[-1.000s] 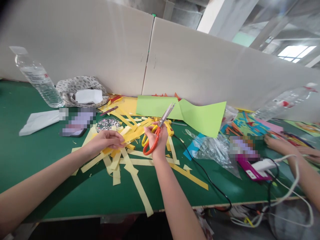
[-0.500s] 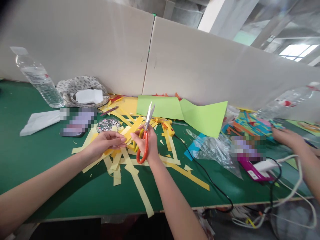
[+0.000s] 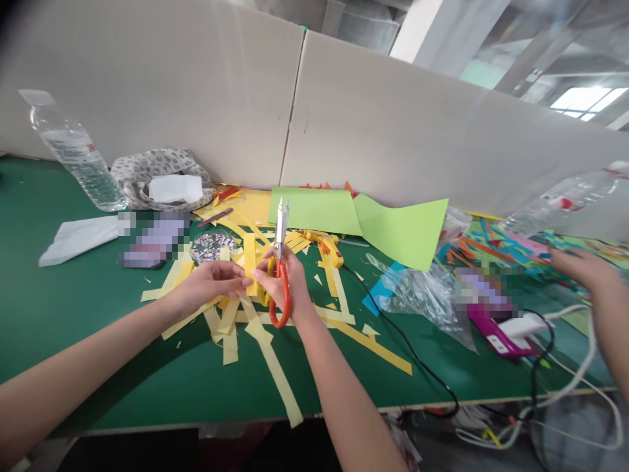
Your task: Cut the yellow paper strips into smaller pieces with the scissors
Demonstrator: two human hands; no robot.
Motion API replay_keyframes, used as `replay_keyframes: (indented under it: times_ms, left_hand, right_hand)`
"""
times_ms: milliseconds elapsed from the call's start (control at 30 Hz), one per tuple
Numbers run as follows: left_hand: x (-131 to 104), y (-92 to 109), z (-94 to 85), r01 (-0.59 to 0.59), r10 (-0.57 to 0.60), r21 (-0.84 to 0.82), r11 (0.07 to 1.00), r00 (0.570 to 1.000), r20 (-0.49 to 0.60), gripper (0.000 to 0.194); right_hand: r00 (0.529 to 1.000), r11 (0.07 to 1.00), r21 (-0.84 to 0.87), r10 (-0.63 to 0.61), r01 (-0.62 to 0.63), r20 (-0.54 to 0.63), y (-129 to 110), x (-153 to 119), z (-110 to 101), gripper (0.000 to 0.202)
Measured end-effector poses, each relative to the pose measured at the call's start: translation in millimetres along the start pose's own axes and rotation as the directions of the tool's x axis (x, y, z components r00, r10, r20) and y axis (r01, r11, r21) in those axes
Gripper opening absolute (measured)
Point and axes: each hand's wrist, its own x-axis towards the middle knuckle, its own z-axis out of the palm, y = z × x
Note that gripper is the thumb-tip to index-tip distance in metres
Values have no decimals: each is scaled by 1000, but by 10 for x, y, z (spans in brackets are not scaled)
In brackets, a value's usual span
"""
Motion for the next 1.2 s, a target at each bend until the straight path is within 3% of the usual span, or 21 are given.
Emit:
replay_keyframes:
  times_ms: [167,333,433,600,867,933,1067,1200]
  left_hand:
    - [-6,33,-5,-23,23,-3,1000,999,-25,16]
    - [-10,36,-32,-162,143,-85,983,970,-194,19]
    - [-5,30,-37,-204,169,-122,971,954,-248,20]
    - [9,8,-13,-179,144,-146,973,964,-225,19]
    - [33,-32,-25,-121,96,-192,974,986,-136,17]
    - [20,-1,-20,-155,125,-175,972,978,-169,16]
    - [7,46,-28,-219,172,-131,967,939,-298,19]
    - [19,30,-54,-289,242,-78,954,898,-366,21]
  right_hand:
    - [998,998,-27,-57,57,-25,12,-16,19,30]
    - [983,972,-184,-164,146,-85,-15,-24,-15,32]
    - [986,969,-211,-149,131,-75,3,-20,-13,29]
    - [991,982,-128,-134,137,29,77,-26,50,24]
    - [977,948,-238,-209,212,39,37,-64,84,22]
    - [961,878,-401,-277,263,23,27,-68,72,26]
    - [892,577,-746,-450,332,50,55,-42,28,39]
    - [905,459,-820,-397,343,157,83,-29,11,39]
